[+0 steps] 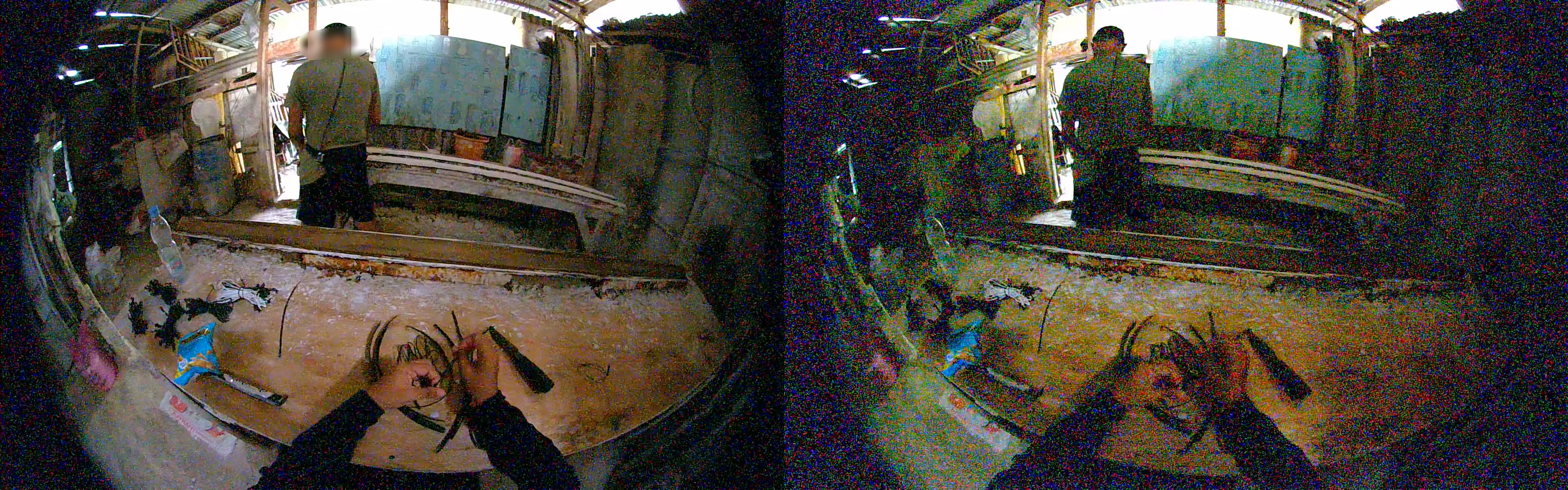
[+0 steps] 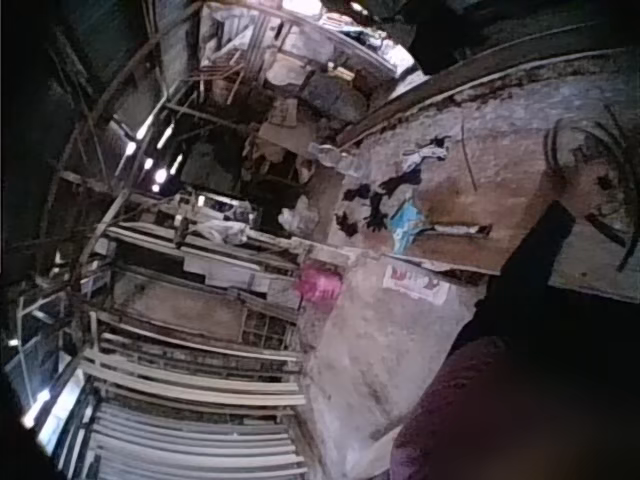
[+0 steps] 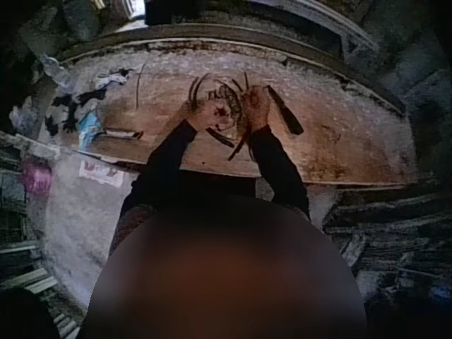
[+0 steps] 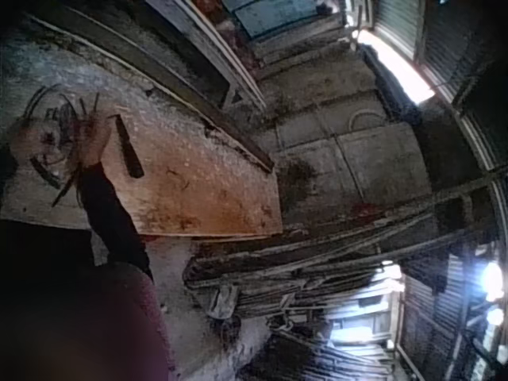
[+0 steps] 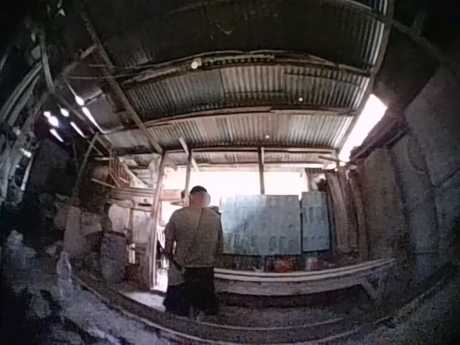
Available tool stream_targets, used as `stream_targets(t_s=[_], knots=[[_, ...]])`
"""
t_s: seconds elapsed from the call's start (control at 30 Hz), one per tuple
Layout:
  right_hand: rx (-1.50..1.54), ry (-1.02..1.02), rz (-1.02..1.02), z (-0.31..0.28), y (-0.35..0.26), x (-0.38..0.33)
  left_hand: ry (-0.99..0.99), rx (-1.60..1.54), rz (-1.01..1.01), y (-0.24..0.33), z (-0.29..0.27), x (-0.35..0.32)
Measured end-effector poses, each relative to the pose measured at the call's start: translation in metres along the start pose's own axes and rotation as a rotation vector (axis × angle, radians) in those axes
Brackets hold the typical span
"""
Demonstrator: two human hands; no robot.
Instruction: The person weaves thin black strips by hand on a wooden workbench, repeatedly folding and interlacing the pieces. A second person works at a separate bench in the background, handling long white boards.
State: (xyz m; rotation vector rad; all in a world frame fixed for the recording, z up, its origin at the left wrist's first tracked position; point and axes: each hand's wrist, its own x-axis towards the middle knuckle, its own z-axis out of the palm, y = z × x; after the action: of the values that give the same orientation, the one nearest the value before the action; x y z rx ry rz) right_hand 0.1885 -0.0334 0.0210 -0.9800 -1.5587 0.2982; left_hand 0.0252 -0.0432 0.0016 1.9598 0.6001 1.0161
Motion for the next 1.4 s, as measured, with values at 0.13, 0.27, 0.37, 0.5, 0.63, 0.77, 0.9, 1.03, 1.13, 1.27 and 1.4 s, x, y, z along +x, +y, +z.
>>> stream_targets(t_s=[0.13, 0.27, 0.37, 0.5, 0.63, 0.77, 0.9, 1.03, 1.13, 1.27, 1.4], knots=[[-0.165, -0.046, -0.022, -0.002, 0.001, -0.001, 0.087, -0.015, -0.029, 0.003, 0.0, 0.0], [-0.194, -0.033, -0.021, -0.002, 0.003, -0.002, 0.353, 0.061, -0.141, -0.004, -0.009, 0.0], [0.081, -0.098, 0.083, 0.001, 0.001, -0.004, 0.574, -0.025, -0.26, -0.014, -0.016, 0.002], [0.226, -0.466, 0.017, 0.0, -0.013, -0.007, 0.873, -0.029, -0.098, -0.026, -0.025, 0.001], [0.392, -0.781, 0.147, 0.001, -0.038, -0.015, 0.872, -0.068, -0.223, -0.034, -0.026, -0.001], [0.372, -0.777, 0.03, 0.001, -0.046, -0.016, 0.857, -0.065, -0.207, -0.035, -0.023, 0.001], [0.336, -0.797, -0.009, 0.0, -0.042, -0.015, 0.783, 0.003, -0.234, -0.026, -0.019, -0.002], [0.273, -0.792, -0.079, 0.001, -0.043, -0.015, 0.766, 0.113, -0.227, -0.021, -0.016, -0.002], [0.271, -0.7, -0.097, -0.001, -0.048, -0.016, 0.711, 0.201, -0.196, -0.023, -0.015, -0.002], [0.294, -0.671, 0.081, -0.007, -0.051, -0.014, 0.603, 0.22, -0.206, -0.026, -0.016, 0.0], [0.307, -0.545, 0.183, -0.008, -0.047, -0.015, 0.51, 0.169, -0.216, -0.017, -0.014, -0.001]])
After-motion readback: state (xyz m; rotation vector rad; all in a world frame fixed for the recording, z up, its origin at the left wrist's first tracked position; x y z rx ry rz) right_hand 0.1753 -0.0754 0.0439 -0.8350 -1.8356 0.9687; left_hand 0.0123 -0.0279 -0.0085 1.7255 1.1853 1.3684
